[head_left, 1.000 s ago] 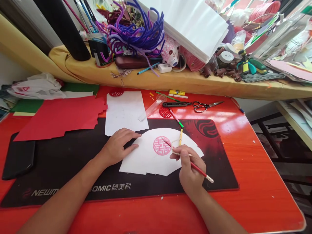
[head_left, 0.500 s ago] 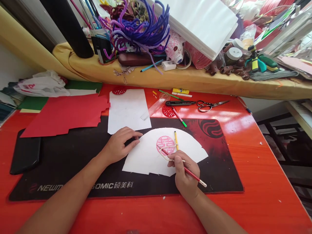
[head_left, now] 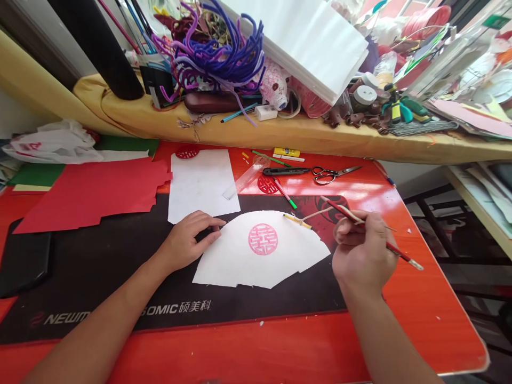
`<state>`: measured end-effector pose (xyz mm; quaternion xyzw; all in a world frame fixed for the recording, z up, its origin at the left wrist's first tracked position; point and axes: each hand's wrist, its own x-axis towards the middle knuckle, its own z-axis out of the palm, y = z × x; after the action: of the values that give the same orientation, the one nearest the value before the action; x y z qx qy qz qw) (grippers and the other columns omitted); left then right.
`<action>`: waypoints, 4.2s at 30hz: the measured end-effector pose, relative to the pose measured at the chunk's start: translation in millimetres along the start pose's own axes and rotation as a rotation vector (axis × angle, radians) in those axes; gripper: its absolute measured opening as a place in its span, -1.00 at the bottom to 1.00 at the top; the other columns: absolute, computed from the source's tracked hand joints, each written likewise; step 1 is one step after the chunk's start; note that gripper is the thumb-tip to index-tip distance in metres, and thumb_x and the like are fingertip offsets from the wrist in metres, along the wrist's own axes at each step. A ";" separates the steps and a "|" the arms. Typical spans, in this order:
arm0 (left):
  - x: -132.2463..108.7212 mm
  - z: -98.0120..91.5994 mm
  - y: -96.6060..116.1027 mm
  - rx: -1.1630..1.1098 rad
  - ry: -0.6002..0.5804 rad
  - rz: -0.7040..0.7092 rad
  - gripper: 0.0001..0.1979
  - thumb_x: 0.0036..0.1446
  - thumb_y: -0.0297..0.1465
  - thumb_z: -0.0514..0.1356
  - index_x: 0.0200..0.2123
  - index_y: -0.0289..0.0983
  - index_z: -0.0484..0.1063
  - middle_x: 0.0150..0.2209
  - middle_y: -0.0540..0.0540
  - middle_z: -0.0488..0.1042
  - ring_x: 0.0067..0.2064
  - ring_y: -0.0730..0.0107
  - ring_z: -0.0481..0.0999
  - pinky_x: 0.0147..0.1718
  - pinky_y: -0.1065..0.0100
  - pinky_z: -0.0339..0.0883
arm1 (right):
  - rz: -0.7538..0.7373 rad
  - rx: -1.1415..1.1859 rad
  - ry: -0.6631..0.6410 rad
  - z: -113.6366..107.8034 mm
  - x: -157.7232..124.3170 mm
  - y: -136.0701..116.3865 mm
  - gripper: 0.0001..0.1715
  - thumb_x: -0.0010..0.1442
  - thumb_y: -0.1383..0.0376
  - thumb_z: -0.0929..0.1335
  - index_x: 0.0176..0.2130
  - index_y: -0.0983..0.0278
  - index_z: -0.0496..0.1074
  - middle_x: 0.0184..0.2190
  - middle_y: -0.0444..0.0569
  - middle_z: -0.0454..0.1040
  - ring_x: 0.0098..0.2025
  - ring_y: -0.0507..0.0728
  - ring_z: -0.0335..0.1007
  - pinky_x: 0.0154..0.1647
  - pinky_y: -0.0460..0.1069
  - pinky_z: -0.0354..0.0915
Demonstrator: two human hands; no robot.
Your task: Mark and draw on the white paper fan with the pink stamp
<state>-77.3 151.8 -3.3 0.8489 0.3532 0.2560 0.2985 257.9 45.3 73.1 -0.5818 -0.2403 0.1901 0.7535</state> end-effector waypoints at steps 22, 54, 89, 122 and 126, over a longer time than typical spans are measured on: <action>-1.6 -0.3 2.1 -0.069 -0.009 0.020 -0.78 0.53 -0.26 0.23 0.06 -0.11 0.67 -0.11 -0.04 0.73 -0.05 0.23 0.64 0.01 0.19 0.51 | 0.018 -0.147 -0.078 -19.4 -32.8 53.9 -0.51 0.41 -0.09 0.47 -0.27 0.26 0.66 -0.51 -0.11 0.52 -0.47 0.07 0.42 -0.46 -0.04 0.26; -3.9 9.9 -17.2 0.110 -0.056 0.028 -0.66 0.51 -0.09 0.23 0.13 -0.06 0.70 0.00 -0.15 0.62 0.05 0.08 0.58 0.03 0.13 0.53 | 0.053 -0.081 -0.120 17.7 35.8 22.0 -0.48 0.27 -0.14 0.54 -0.31 0.25 0.58 -0.59 -0.18 0.44 -0.54 0.04 0.38 -0.53 -0.06 0.17; 0.3 4.9 -9.0 0.113 -0.111 -0.006 -0.75 0.50 -0.16 0.25 0.06 -0.05 0.70 -0.01 -0.11 0.60 0.05 0.11 0.56 0.03 0.15 0.51 | -0.487 -0.438 -0.805 21.9 -65.7 42.4 -0.72 0.52 0.34 0.36 -0.15 0.16 0.68 -0.35 -0.02 0.72 -0.35 0.17 0.66 -0.28 0.06 0.51; 0.8 4.1 -8.0 0.119 -0.075 0.043 -0.78 0.52 -0.20 0.26 0.03 -0.08 0.70 -0.04 -0.08 0.59 0.02 0.19 0.57 0.00 0.22 0.47 | -0.649 -0.513 -0.811 17.7 -70.6 57.0 -0.80 0.49 0.49 0.38 -0.08 0.23 0.56 -0.31 -0.01 0.70 -0.34 0.15 0.58 -0.26 0.05 0.40; 1.0 4.1 -7.7 0.120 -0.075 0.039 -0.78 0.52 -0.19 0.26 0.03 -0.08 0.70 -0.04 -0.09 0.59 0.02 0.18 0.57 0.00 0.22 0.48 | -0.643 -0.505 -0.810 18.1 -71.0 57.7 -0.80 0.48 0.51 0.38 -0.08 0.23 0.55 -0.31 -0.01 0.70 -0.34 0.15 0.56 -0.26 0.06 0.40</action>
<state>-77.5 155.6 -11.2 0.8810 0.3401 0.2081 0.2549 189.3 33.7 11.0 -0.5221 -0.7126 0.0958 0.4588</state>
